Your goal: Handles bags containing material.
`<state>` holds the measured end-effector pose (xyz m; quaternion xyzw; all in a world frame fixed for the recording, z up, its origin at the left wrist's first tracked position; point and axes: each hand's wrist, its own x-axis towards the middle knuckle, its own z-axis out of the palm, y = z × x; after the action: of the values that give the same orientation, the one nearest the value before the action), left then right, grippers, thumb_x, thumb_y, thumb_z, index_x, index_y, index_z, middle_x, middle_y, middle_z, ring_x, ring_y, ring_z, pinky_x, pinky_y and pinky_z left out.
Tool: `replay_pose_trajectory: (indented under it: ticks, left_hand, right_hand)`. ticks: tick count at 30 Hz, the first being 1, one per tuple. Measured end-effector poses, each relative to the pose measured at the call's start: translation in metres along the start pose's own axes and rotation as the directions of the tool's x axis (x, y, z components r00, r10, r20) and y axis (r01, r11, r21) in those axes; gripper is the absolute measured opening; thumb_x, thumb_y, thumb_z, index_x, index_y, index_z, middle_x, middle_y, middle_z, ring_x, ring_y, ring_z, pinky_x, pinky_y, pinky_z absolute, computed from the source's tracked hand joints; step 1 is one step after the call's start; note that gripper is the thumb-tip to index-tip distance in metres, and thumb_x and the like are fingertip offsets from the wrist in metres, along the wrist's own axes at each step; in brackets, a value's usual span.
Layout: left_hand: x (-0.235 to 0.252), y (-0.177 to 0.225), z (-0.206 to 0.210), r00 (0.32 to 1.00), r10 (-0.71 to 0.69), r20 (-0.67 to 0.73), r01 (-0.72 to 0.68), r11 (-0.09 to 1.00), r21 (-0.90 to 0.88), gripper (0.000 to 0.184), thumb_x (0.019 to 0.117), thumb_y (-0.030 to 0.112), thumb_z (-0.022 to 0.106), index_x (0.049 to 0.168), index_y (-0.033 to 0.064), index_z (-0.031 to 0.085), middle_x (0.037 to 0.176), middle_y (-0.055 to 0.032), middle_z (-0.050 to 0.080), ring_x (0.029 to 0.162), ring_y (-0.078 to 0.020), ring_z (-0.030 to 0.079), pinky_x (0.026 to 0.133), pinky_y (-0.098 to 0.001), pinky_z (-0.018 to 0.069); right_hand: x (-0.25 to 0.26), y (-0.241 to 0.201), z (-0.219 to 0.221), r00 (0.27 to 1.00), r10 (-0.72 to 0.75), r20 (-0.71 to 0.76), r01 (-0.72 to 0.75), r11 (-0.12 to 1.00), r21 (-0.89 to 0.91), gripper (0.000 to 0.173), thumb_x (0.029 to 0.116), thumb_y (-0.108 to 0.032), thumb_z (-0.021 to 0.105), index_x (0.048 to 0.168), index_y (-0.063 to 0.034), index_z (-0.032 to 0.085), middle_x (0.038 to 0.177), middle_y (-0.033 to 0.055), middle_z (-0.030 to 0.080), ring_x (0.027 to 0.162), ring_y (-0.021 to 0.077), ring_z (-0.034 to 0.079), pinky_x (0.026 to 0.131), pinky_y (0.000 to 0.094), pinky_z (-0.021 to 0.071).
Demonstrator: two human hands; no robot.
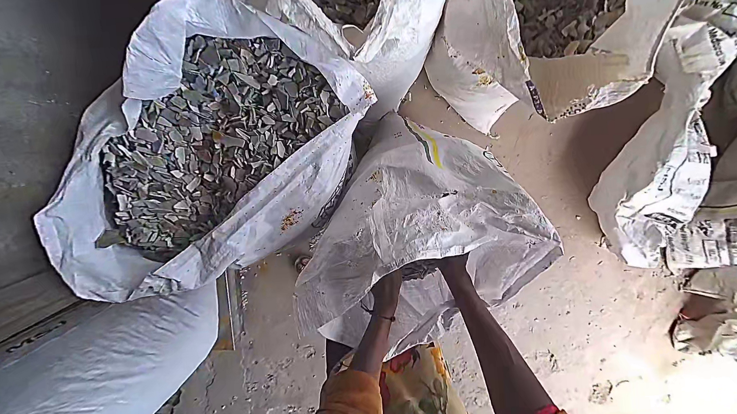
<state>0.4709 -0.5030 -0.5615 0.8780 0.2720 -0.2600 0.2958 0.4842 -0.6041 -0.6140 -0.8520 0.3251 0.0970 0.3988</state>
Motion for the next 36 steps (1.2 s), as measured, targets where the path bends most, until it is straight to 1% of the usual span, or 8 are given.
replay_pose_trajectory:
  ticks: [3, 6, 9, 12, 16, 21, 29, 36]
  left_hand:
    - [-0.005, 0.014, 0.015, 0.962, -0.08, 0.259, 0.125, 0.979, -0.16, 0.039, 0.1017, 0.005, 0.054, 0.131, -0.021, 0.054, 0.136, -0.0406, 0.054, 0.137, -0.049, 0.047, 0.118, -0.053, 0.0302]
    - [-0.014, 0.017, 0.018, 0.911, -0.093, 0.402, 0.258, 0.889, -0.378, 0.042, 0.1048, 0.001, 0.046, 0.14, -0.0221, 0.043, 0.147, -0.0401, 0.044, 0.145, -0.0416, 0.038, 0.122, -0.0398, 0.024]
    - [-0.021, 0.019, 0.005, 0.967, -0.065, 0.246, 0.169, 0.886, -0.432, 0.038, 0.1011, -0.002, 0.049, 0.132, -0.0239, 0.051, 0.136, -0.0415, 0.052, 0.136, -0.0427, 0.048, 0.118, -0.0417, 0.0317]
    - [-0.028, 0.022, -0.01, 0.993, -0.04, 0.113, 0.086, 0.895, -0.438, 0.033, 0.0991, -0.003, 0.052, 0.125, -0.0226, 0.058, 0.128, -0.0382, 0.06, 0.13, -0.0399, 0.056, 0.114, -0.043, 0.0372]
    - [-0.037, 0.03, -0.003, 0.974, -0.223, -0.031, 0.119, 0.628, -0.769, 0.027, 0.0956, 0.001, 0.058, 0.118, -0.0138, 0.061, 0.109, -0.0176, 0.065, 0.106, -0.0109, 0.062, 0.096, -0.024, 0.0487]
    - [-0.079, 0.039, -0.02, 0.952, -0.301, 0.063, 0.16, 0.309, -0.937, 0.026, 0.099, 0.016, 0.057, 0.108, -0.0063, 0.065, 0.093, -0.0057, 0.069, 0.087, -0.0052, 0.067, 0.084, -0.0218, 0.0564]
    - [-0.137, 0.053, -0.098, 0.974, -0.218, 0.065, 0.069, 0.011, -0.998, 0.02, 0.0984, 0.01, 0.06, 0.11, -0.0063, 0.063, 0.088, -0.0091, 0.07, 0.078, -0.0111, 0.069, 0.074, -0.0275, 0.0599]
    - [-0.175, 0.053, -0.236, 0.988, -0.154, -0.02, -0.06, -0.253, -0.966, 0.013, 0.0998, 0.003, 0.056, 0.108, -0.005, 0.062, 0.091, -0.0094, 0.071, 0.082, -0.013, 0.07, 0.077, -0.0292, 0.0603]
  right_hand:
    - [-0.009, -0.011, -0.004, 0.979, 0.172, 0.112, -0.182, 0.979, 0.091, 0.085, 0.084, -0.008, 0.07, 0.148, 0.0245, 0.024, 0.153, 0.0436, 0.031, 0.148, 0.0459, 0.031, 0.124, 0.0424, 0.0223]
    - [-0.023, -0.033, -0.017, 0.952, 0.149, 0.268, -0.141, 0.989, -0.048, 0.075, 0.0878, -0.007, 0.069, 0.145, 0.0243, 0.033, 0.152, 0.0455, 0.03, 0.148, 0.0518, 0.027, 0.124, 0.0516, 0.0176]
    - [-0.035, -0.047, -0.015, 0.951, 0.162, 0.264, -0.212, 0.962, 0.173, 0.07, 0.0875, -0.002, 0.065, 0.143, 0.0243, 0.033, 0.146, 0.0412, 0.04, 0.141, 0.0389, 0.04, 0.119, 0.0421, 0.03]
    - [-0.048, -0.056, -0.015, 0.943, 0.198, 0.267, -0.309, 0.82, 0.483, 0.054, 0.0904, -0.002, 0.056, 0.139, 0.0161, 0.037, 0.124, 0.021, 0.055, 0.114, 0.0122, 0.057, 0.099, 0.0259, 0.0474]
    - [-0.064, -0.061, -0.024, 0.996, 0.09, 0.018, -0.083, 0.805, 0.587, 0.016, 0.0876, -0.007, 0.051, 0.081, -0.005, 0.065, 0.071, -0.0076, 0.065, 0.065, -0.0054, 0.061, 0.06, 0.0156, 0.0524]
    - [-0.111, -0.074, -0.074, 0.998, 0.045, -0.044, -0.02, 0.89, 0.455, 0.03, 0.0977, -0.02, 0.057, 0.091, 0.0031, 0.074, 0.098, 0.0044, 0.07, 0.09, 0.0004, 0.066, 0.079, 0.0142, 0.0547]
    - [-0.18, -0.159, -0.123, 0.982, -0.1, -0.161, 0.16, 0.895, 0.417, 0.026, 0.0966, -0.013, 0.058, 0.088, 0.0065, 0.074, 0.097, 0.0087, 0.068, 0.094, 0.0022, 0.065, 0.082, 0.0126, 0.0527]
    - [-0.26, -0.262, -0.136, 0.909, -0.345, -0.234, 0.416, 0.783, 0.462, 0.028, 0.0976, -0.013, 0.058, 0.089, 0.0095, 0.072, 0.099, 0.0095, 0.064, 0.094, -0.0013, 0.062, 0.082, 0.0105, 0.0506]
